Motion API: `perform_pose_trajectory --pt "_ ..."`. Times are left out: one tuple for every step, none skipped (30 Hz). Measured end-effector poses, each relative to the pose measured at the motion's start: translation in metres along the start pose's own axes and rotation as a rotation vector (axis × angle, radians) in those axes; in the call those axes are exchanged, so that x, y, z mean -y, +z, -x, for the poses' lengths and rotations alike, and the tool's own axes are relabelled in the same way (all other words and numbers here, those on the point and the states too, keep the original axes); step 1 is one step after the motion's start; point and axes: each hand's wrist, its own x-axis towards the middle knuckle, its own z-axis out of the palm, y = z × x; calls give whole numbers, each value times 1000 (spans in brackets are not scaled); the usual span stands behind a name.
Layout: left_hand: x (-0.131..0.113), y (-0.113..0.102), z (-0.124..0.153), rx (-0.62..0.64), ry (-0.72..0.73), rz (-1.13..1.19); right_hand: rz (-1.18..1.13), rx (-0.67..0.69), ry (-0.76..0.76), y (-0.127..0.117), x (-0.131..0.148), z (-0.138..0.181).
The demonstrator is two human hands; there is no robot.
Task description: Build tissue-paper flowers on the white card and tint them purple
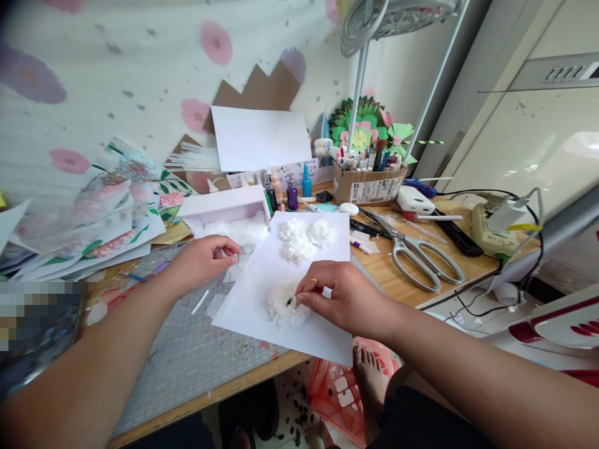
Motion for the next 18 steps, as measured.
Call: perform_pose_trajectory --pt "6 -2 -3 6 -8 -31 1 3 1 0 0 0" --pt "10 -4 -4 22 -11 -57 1 6 1 0 -1 1" --pt "13 -4 -5 42 -9 -76 2 12 -1 -1 -1 1" --pt "14 -3 -5 57 -4 -91 3 18 -2 -1 -1 2" --pt "14 -1 -4 62 0 -104 3 22 -6 0 -1 2" --pt "13 2 -4 58 5 -117 4 24 -9 0 -1 3" --pt "12 5 -3 48 10 -130 7 24 -12 0 -1 3" --pt "11 7 -3 35 15 -142 10 23 -13 0 -1 3" --pt "10 10 -3 20 18 -154 11 16 -14 1 -1 4" --pt "9 11 -4 -2 20 -165 13 8 -14 1 -1 4" --pt "9 12 -5 -31 20 -176 14 5 -14 1 0 4" --pt "9 13 -6 -71 21 -187 16 6 -12 0 0 3" --pt "9 13 -8 -117 23 -199 19 10 -8 0 0 3" --pt "10 13 -9 -164 29 -213 23 16 -2 -1 1 3" --pt "10 14 -11 -203 42 -226 26 25 6 -1 1 3" --pt "10 14 -12 -228 60 -237 29 34 13 -2 1 3" --pt "10 15 -13 -241 83 -245 30 30 17 -2 1 3" --pt "9 16 -14 -243 107 -251 29 26 17 -2 1 4"
